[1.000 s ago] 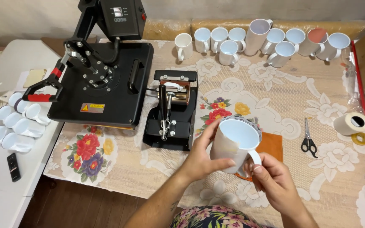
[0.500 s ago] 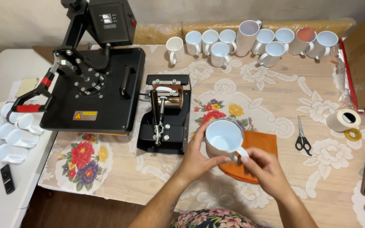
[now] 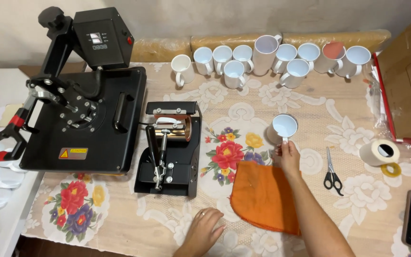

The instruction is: The person cleans a mug press machine using an orange cloth, wiping the heating element and surrounding parts. They then pick up a white mug, rotate it to show the printed design, and place it back on the table. Finally, they wipe the orange cloth on the table surface.

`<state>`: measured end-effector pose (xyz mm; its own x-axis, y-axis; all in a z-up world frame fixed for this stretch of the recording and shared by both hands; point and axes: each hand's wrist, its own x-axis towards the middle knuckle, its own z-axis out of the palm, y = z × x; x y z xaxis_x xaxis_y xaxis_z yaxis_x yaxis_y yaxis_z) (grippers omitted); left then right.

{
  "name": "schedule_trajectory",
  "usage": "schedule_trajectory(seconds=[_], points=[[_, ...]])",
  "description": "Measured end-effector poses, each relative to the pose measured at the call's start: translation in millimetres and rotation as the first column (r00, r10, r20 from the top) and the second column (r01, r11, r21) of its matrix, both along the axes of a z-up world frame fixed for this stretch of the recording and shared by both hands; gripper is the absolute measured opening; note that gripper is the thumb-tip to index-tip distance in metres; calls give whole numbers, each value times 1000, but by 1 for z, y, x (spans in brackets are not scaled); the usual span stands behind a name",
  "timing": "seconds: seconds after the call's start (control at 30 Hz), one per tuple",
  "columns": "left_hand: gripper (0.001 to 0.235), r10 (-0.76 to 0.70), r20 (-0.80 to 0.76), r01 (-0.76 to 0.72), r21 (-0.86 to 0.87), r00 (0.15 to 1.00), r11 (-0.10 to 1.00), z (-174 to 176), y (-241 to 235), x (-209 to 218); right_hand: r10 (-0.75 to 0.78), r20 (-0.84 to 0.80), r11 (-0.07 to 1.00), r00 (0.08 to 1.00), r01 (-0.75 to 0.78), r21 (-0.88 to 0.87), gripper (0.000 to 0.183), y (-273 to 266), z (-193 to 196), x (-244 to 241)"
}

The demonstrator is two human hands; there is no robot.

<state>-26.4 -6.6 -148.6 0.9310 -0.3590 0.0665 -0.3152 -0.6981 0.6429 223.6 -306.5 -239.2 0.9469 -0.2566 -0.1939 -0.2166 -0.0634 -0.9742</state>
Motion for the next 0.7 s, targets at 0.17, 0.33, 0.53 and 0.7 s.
schedule_trajectory(seconds=[0.17,0.33,0.53,0.7], points=[[37,54,-149,-51,22,987,998,-33,-9,7,-32,78,998,996,36,-57,32,-2,-15,34],[61,289,-405,-346,-72,867,936,-50,-39,37,44,71,995,997,-37,-98,32,-8,-5,36],[68,520,-643,-684,-9,563,729,-64,-65,88,236,27,947,971,-223,-232,32,-16,36,12],[60,473,-764,-588,153,439,794,-7,-89,110,228,-185,719,956,-294,-630,50,-16,70,-49]])
